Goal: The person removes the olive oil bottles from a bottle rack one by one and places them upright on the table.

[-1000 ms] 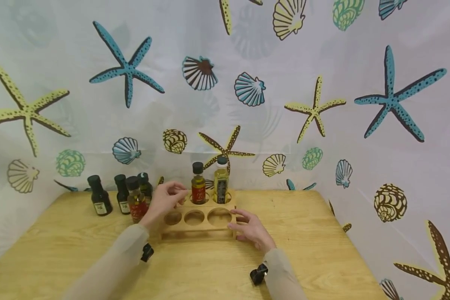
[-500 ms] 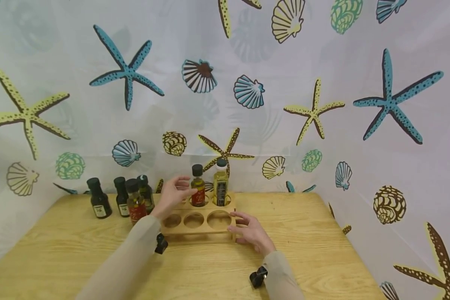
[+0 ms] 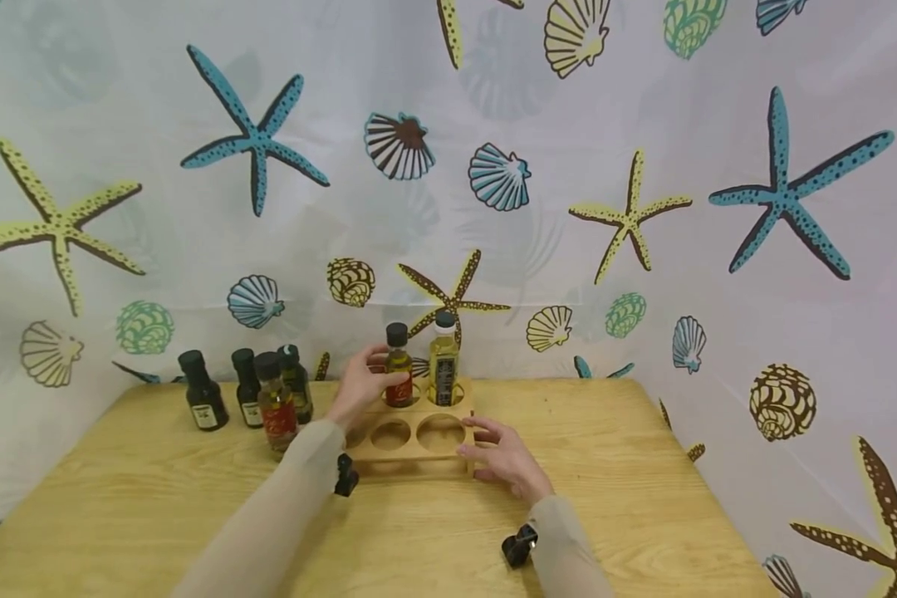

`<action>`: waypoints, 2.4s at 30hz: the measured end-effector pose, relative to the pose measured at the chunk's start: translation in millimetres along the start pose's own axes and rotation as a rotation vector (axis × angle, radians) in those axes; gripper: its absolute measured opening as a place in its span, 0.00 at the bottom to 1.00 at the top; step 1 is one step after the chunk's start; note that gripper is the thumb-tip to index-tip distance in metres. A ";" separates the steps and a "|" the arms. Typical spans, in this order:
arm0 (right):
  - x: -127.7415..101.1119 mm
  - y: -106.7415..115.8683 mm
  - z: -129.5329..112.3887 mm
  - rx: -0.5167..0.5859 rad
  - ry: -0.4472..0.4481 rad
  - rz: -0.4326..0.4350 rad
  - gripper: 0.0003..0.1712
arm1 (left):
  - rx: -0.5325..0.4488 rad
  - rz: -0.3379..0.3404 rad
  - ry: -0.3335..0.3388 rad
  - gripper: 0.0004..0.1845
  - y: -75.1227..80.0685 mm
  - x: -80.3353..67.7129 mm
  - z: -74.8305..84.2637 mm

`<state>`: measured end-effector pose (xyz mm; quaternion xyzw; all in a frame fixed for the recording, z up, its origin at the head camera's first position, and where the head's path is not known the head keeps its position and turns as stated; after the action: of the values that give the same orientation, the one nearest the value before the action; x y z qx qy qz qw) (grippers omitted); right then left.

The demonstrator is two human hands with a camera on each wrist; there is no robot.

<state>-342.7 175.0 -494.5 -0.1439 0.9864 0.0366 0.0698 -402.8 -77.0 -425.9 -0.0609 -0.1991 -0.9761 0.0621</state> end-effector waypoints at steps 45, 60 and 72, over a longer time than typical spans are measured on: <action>-0.7 1.2 -1.4 0.015 -0.007 -0.002 0.37 | -0.186 -0.075 -0.104 0.31 12.2 6.0 -9.2; -1.4 -0.5 -3.2 0.008 0.001 0.003 0.35 | -0.114 -0.028 -0.173 0.31 39.4 -6.4 20.3; -1.1 -1.2 -2.7 0.014 0.001 0.008 0.34 | -0.021 -0.073 -0.210 0.33 52.0 -19.8 32.5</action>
<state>-341.7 173.9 -491.7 -0.1393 0.9873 0.0297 0.0701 -372.7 -109.6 -379.2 -0.1563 -0.1965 -0.9680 0.0047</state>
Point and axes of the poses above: each hand's wrist, its own x-axis towards the middle knuckle, its own y-axis out of the back of the hand, z = x × y, the point moved 2 cm from there along x, towards the middle knuckle, and after that the axes turned 6 degrees about x, right-handed, at the moved point
